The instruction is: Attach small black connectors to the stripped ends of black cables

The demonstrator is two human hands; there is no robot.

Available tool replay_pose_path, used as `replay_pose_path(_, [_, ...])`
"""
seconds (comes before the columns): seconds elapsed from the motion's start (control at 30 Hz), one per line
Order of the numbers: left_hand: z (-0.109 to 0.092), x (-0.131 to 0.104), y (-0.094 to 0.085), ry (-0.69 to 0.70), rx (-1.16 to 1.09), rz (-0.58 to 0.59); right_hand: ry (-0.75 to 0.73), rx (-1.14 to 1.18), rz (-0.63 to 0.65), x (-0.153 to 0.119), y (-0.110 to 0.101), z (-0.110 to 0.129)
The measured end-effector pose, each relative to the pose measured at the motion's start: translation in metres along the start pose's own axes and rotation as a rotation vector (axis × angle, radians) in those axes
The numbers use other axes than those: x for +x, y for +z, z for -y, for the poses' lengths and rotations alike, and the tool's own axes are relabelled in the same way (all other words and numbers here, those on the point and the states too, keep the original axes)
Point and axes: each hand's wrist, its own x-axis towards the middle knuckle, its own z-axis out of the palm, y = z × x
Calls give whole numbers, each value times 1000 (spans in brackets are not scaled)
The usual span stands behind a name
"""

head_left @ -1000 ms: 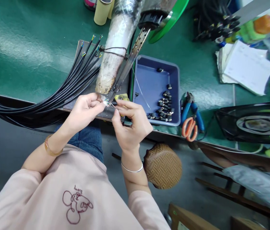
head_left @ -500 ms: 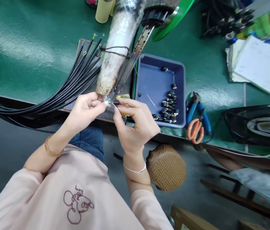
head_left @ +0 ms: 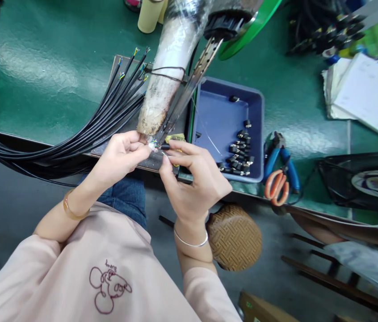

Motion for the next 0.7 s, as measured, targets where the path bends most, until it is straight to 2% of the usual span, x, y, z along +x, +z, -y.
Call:
replay_pose_path(0.27, [-2,0,3,50,-14,13,-9,14,19,1,-2,1])
replay_pose_path(0.47, [0,-3,-1,59,49,-11,-40,36,68,0,-2,0])
replay_pose_path(0.7, [4,-7,-3,77,185,-34,-26,65,67,-4,-2,-4])
